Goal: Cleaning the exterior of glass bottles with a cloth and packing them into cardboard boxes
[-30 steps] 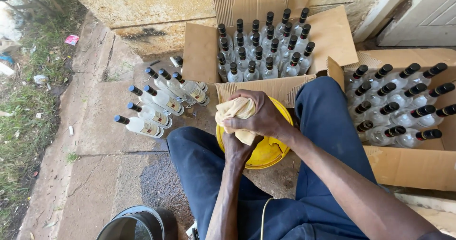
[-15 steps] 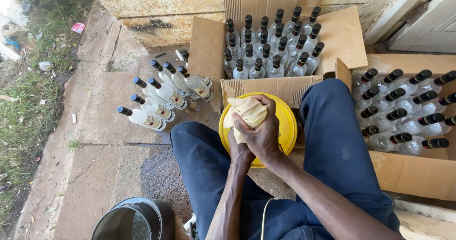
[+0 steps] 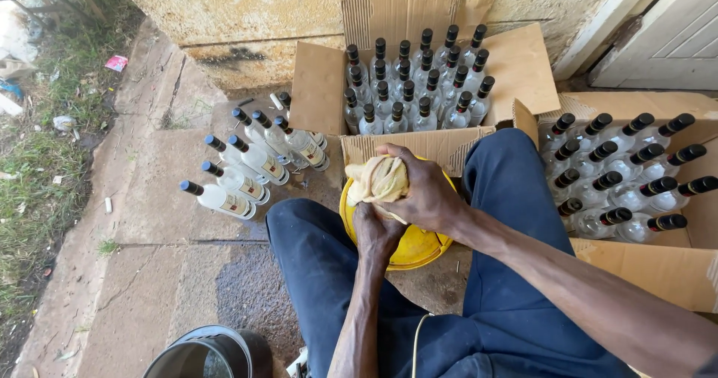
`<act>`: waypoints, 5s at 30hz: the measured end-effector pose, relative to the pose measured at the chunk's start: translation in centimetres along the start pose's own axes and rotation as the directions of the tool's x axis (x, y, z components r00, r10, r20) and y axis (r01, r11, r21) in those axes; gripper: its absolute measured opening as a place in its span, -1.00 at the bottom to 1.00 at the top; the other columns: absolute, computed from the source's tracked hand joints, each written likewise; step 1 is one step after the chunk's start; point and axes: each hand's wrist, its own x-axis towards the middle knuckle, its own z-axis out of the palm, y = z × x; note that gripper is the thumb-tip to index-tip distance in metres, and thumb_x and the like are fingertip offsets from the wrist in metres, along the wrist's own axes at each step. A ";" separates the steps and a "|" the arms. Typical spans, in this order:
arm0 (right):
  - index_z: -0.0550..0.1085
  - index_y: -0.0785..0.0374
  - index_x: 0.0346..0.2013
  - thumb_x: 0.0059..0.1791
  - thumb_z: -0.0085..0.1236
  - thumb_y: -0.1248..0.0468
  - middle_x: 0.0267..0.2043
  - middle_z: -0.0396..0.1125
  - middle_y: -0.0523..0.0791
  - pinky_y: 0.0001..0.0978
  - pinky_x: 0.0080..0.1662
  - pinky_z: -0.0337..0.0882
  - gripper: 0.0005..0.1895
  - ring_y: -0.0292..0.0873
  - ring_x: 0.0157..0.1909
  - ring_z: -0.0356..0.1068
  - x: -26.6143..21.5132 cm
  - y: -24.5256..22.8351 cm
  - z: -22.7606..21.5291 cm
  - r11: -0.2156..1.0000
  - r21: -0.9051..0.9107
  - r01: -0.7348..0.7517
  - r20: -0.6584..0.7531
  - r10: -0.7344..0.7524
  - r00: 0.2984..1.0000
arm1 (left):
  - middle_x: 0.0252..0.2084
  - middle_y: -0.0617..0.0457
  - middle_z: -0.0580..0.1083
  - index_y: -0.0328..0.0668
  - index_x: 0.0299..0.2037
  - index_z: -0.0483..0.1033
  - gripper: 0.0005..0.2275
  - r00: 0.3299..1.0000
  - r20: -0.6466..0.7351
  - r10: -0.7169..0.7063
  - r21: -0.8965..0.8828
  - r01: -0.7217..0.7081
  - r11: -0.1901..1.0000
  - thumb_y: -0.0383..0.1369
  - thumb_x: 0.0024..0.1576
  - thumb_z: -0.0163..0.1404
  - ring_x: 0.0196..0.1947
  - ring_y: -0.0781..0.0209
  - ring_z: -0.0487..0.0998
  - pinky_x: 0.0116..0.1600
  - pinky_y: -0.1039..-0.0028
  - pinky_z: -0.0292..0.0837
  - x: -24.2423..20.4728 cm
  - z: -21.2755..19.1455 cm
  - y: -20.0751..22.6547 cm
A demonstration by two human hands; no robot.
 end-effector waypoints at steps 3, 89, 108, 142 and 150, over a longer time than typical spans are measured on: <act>0.43 0.38 0.14 -0.32 0.43 0.53 -0.12 0.49 0.24 0.17 0.03 0.52 -0.27 0.30 -0.05 0.52 0.9 -1.9 -1.5 0.990 0.141 0.009 0.110 -0.025 0.994 | 0.21 -0.50 0.41 -0.18 0.32 0.36 -0.23 1.000 0.003 -0.024 -0.006 0.024 1.000 -0.18 -0.17 0.30 0.27 -0.50 0.37 0.43 -0.08 0.23 -0.5 0.1 -0.3; 0.18 0.40 0.39 0.13 -0.16 0.21 0.21 0.28 0.23 0.19 0.13 0.44 -0.45 0.26 0.16 0.40 -6.2 -2.1 5.3 0.941 0.005 -0.337 -0.122 0.335 0.934 | 0.10 -0.03 0.39 0.04 0.36 0.26 -0.24 0.936 -0.320 0.149 0.271 -0.060 0.961 -0.28 -0.11 0.30 -0.17 -0.26 0.64 -0.15 0.04 0.64 -3.8 -0.5 -5.5; 0.48 0.18 0.06 0.05 -0.29 -0.05 0.20 0.07 0.10 0.07 0.12 0.14 -0.47 0.20 0.20 0.06 -5.1 22.0 12.5 0.783 -0.383 -0.490 0.149 0.576 0.804 | 0.16 -0.01 0.53 -0.09 0.22 0.49 -0.50 0.895 -0.222 -0.388 -0.562 0.208 0.801 -0.32 0.00 0.13 -0.05 0.24 0.55 0.13 0.47 0.48 -9.9 -6.6 -3.1; 0.42 0.18 0.01 -0.01 0.09 -0.09 -0.03 0.49 -0.10 -0.31 0.05 0.45 -0.53 -0.16 0.02 0.49 -8.1 -4.5 8.1 0.852 0.213 -0.479 0.170 0.450 0.877 | 0.31 -0.13 0.41 -0.19 0.02 0.42 -0.68 0.780 -0.540 -0.317 -0.419 0.077 0.905 -0.27 0.12 0.12 0.38 0.09 0.38 0.41 0.32 0.28 -8.8 -4.8 -5.1; 0.30 0.13 0.31 0.12 -0.33 -0.10 0.08 0.38 -0.03 -0.28 -0.28 0.54 -0.41 -0.12 -0.18 0.49 -4.2 12.0 11.1 0.653 0.092 -0.752 0.180 0.732 0.658 | 0.24 0.02 0.44 -0.02 0.31 0.35 -0.40 0.897 -0.327 -0.298 -0.458 0.125 0.880 -0.38 -0.04 0.08 0.06 0.23 0.45 0.21 0.47 0.35 -9.4 -5.5 -4.0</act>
